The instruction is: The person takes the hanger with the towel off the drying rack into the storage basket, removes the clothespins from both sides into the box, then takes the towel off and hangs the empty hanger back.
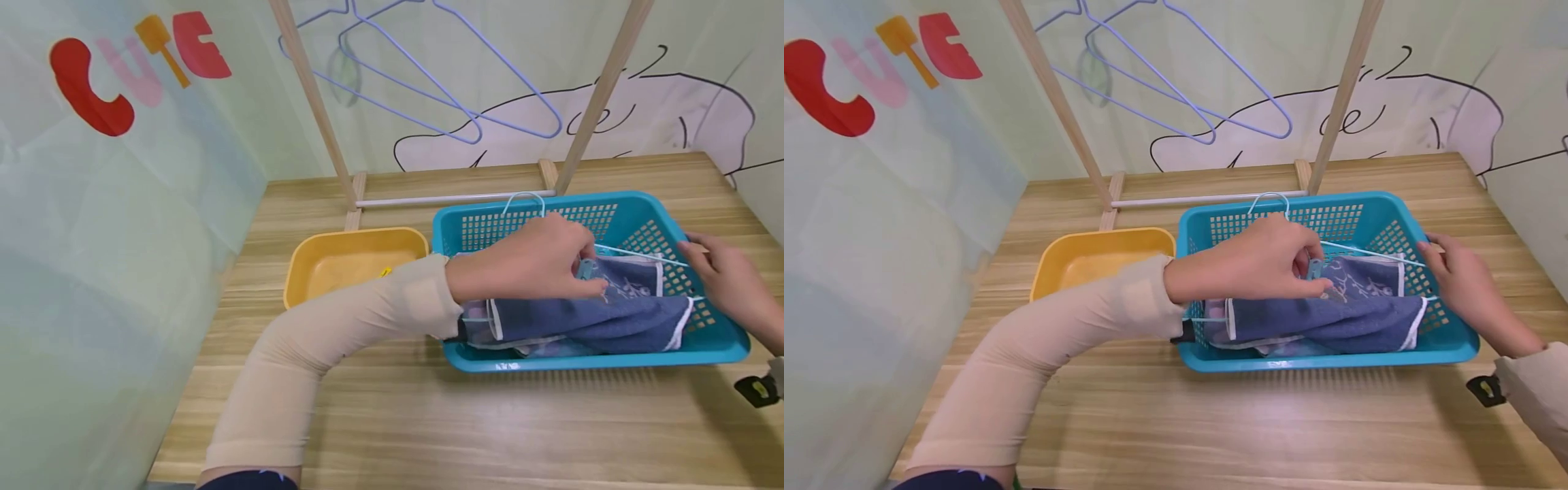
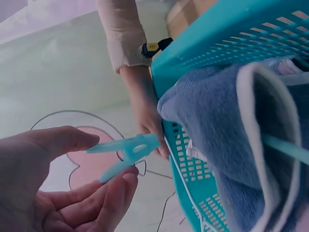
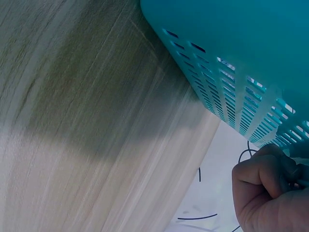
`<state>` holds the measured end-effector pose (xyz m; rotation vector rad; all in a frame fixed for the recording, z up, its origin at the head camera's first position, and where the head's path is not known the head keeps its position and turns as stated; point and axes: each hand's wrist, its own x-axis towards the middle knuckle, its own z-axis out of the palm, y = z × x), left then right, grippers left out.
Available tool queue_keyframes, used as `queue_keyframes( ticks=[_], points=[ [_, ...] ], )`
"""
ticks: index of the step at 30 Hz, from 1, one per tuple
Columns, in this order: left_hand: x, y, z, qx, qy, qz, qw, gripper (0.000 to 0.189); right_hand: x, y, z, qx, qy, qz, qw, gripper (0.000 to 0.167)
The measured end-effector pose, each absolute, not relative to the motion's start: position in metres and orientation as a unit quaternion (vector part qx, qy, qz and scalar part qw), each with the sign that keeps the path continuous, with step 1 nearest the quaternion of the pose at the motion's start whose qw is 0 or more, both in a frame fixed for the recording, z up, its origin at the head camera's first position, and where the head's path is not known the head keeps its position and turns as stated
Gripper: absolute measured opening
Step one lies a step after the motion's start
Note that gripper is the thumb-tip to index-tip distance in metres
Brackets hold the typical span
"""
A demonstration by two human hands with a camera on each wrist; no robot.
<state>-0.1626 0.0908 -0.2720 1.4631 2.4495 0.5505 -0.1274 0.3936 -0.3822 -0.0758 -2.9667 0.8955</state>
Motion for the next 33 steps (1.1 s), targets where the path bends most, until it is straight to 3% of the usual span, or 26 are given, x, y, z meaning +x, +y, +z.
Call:
queue_keyframes(
  ticks=[11, 33],
  points=[
    [-0.175, 0.051, -0.274, 0.481, 0.834, 0.250, 0.104, 0.026, -0.128, 0.395, -0.385, -0.026, -0.959, 0.281, 0.020, 0.052],
    [-0.189, -0.046, -0.278, 0.341, 0.866, 0.353, 0.098, 0.033, -0.128, 0.397, -0.389, -0.037, -0.957, 0.288, 0.023, 0.054]
  ],
)
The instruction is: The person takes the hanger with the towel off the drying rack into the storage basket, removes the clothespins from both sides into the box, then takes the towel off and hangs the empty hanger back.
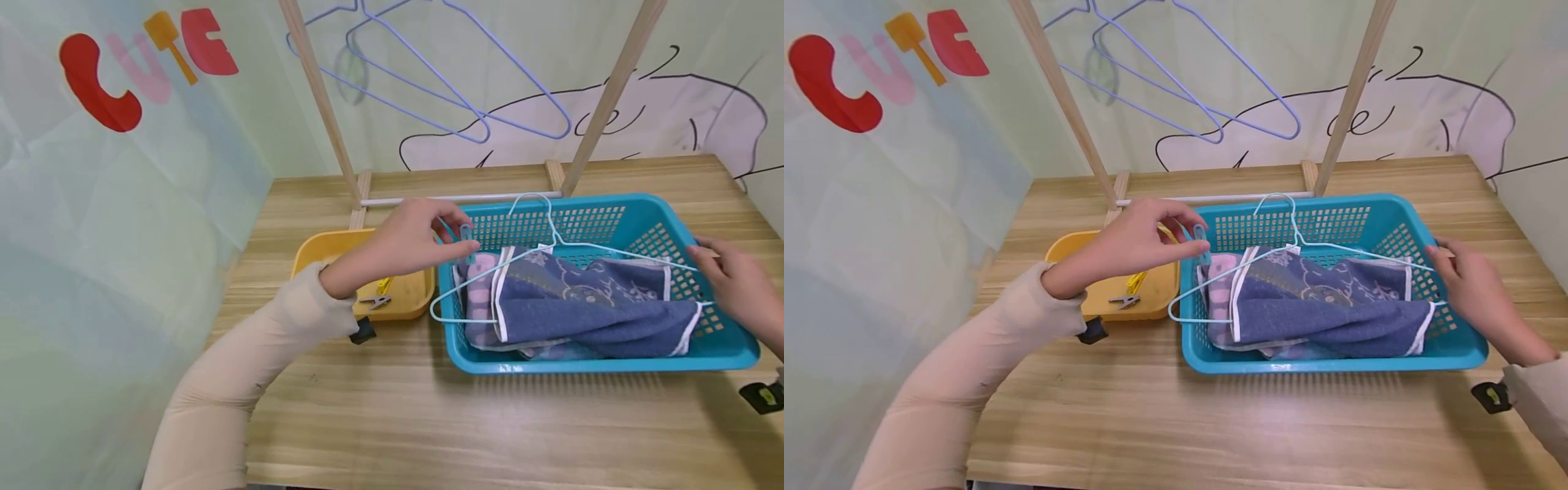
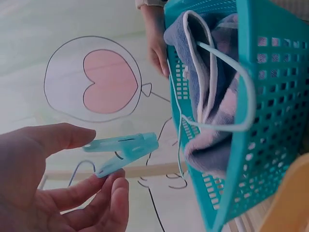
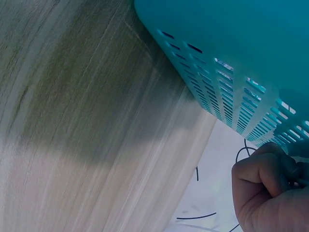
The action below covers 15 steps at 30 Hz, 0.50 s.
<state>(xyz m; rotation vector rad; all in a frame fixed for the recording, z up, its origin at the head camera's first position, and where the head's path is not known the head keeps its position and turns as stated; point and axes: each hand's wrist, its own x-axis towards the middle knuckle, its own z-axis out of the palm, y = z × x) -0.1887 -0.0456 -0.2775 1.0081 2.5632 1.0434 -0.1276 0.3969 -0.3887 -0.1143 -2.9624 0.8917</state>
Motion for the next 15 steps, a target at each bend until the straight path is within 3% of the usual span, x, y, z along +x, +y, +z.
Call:
queue_keyframes(
  ticks=[15],
  points=[
    [-0.192, -0.102, -0.301, 0.244, 0.900, 0.343, 0.112, 0.033, -0.128, 0.398, -0.388, -0.043, -0.957, 0.285, 0.020, 0.055]
  ],
)
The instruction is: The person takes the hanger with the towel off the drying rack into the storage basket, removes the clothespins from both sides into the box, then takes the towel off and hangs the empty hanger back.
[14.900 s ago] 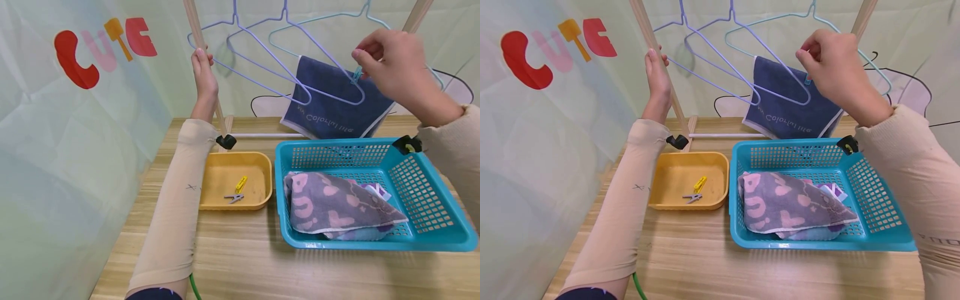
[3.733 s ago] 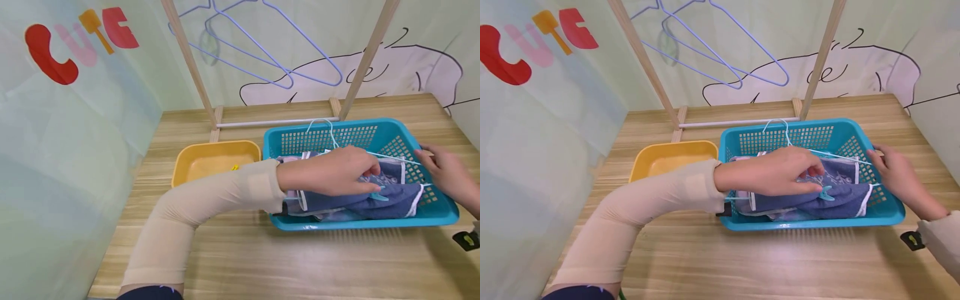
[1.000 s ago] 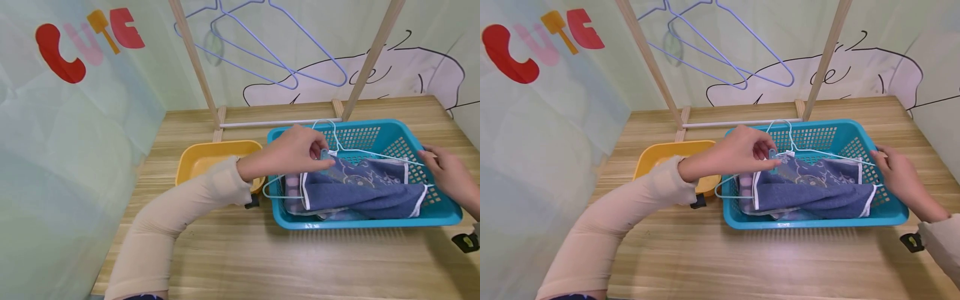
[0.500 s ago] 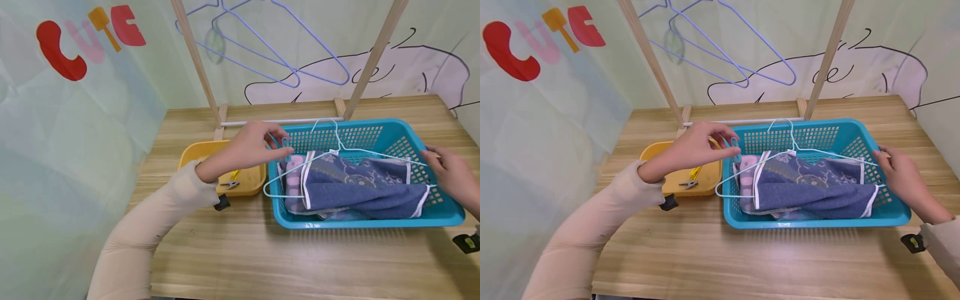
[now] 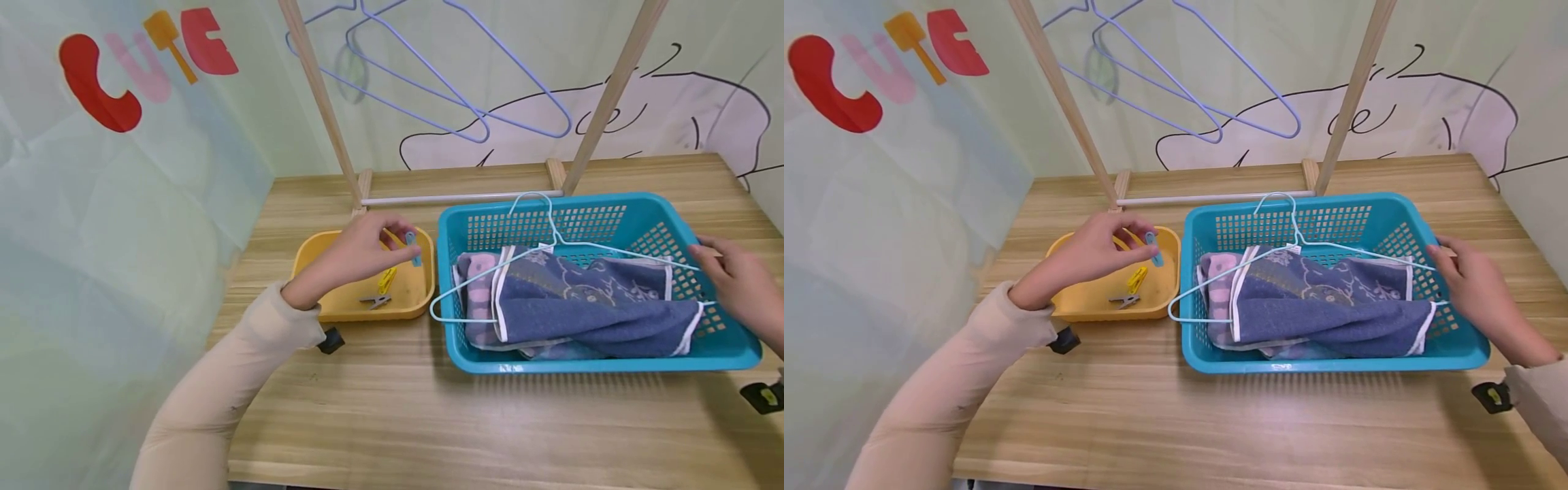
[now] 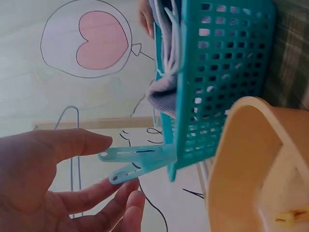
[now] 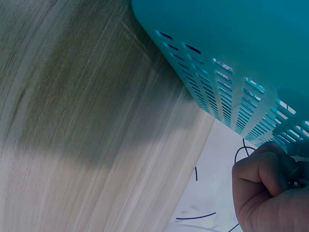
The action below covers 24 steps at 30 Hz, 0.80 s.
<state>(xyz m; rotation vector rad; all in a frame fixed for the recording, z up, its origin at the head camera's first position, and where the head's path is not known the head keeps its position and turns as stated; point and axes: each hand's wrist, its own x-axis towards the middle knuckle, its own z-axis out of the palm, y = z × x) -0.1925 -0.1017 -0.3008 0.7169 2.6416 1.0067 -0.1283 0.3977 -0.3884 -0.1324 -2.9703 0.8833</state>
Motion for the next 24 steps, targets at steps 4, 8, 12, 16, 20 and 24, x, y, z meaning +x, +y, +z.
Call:
queue_keyframes(
  ticks=[4, 8, 12, 16, 20, 24],
  points=[
    [-0.195, -0.109, -0.308, 0.245, 0.904, 0.333, 0.111, 0.032, -0.128, 0.397, -0.388, -0.047, -0.957, 0.285, 0.021, 0.055],
    [-0.195, -0.115, -0.313, 0.246, 0.908, 0.321, 0.114, 0.030, -0.128, 0.397, -0.389, -0.054, -0.957, 0.286, 0.020, 0.055],
    [-0.196, -0.118, -0.317, 0.238, 0.914, 0.308, 0.118, 0.033, -0.128, 0.397, -0.389, -0.057, -0.956, 0.287, 0.018, 0.056],
    [-0.197, -0.119, -0.319, 0.236, 0.917, 0.296, 0.123, 0.033, -0.128, 0.398, -0.390, -0.053, -0.956, 0.288, 0.022, 0.055],
    [-0.197, -0.118, -0.319, 0.237, 0.918, 0.292, 0.128, 0.032, -0.128, 0.398, -0.391, -0.049, -0.955, 0.291, 0.023, 0.054],
    [-0.197, -0.118, -0.317, 0.241, 0.917, 0.293, 0.125, 0.029, -0.128, 0.398, -0.391, -0.051, -0.955, 0.290, 0.023, 0.055]
  ],
)
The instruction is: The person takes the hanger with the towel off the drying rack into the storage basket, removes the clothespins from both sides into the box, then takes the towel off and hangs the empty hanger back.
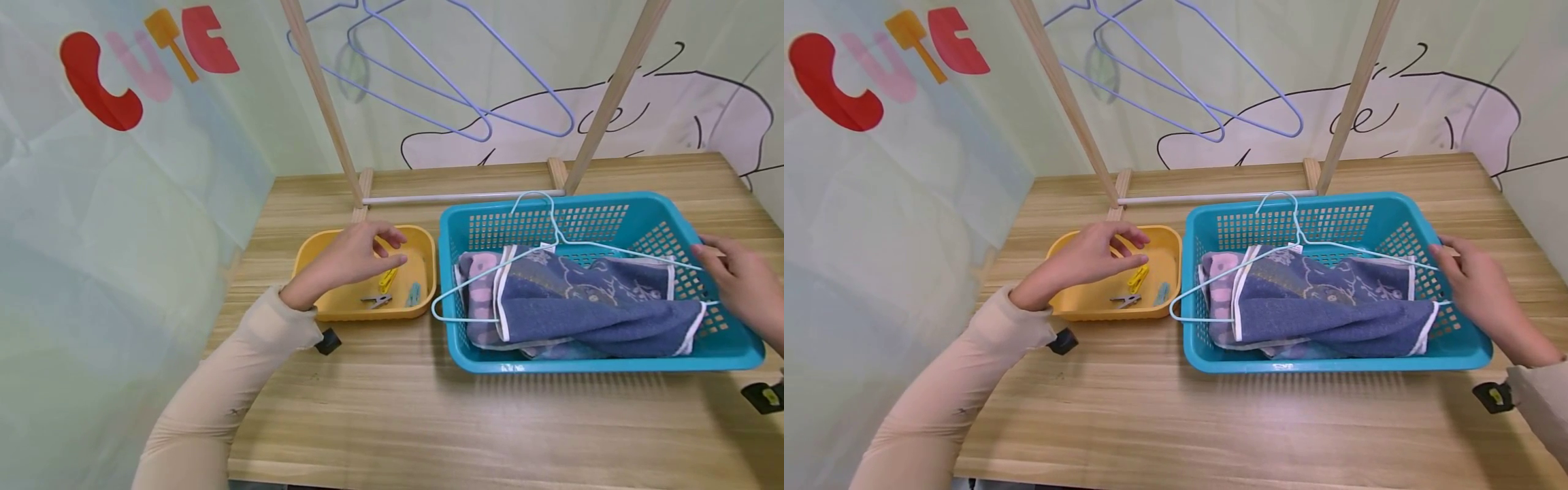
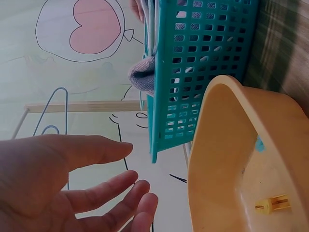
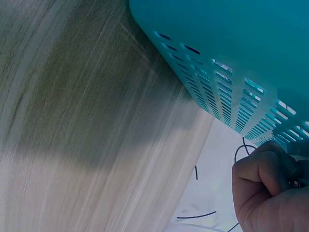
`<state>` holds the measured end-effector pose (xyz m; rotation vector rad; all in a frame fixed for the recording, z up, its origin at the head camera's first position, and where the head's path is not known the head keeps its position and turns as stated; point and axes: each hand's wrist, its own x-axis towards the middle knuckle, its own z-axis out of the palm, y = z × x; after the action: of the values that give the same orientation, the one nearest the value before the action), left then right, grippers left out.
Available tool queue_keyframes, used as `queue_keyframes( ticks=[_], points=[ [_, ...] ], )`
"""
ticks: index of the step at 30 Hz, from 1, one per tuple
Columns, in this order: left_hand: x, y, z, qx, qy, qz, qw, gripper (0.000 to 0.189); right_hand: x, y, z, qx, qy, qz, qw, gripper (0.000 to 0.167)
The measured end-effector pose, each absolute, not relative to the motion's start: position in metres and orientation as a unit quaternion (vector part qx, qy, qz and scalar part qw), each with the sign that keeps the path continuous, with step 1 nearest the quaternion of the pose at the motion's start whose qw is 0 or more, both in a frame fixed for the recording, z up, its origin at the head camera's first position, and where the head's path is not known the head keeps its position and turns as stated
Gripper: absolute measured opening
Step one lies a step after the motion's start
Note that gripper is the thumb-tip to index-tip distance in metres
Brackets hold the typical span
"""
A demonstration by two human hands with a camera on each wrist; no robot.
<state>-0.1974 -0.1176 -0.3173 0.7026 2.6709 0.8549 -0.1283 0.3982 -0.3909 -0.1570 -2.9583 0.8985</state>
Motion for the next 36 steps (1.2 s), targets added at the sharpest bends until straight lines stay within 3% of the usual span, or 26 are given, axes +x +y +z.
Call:
queue_keyframes(
  ticks=[36],
  points=[
    [-0.185, -0.076, -0.293, 0.351, 0.851, 0.365, 0.140, 0.023, -0.126, 0.395, -0.387, -0.044, -0.957, 0.284, 0.043, 0.052]
  ],
)
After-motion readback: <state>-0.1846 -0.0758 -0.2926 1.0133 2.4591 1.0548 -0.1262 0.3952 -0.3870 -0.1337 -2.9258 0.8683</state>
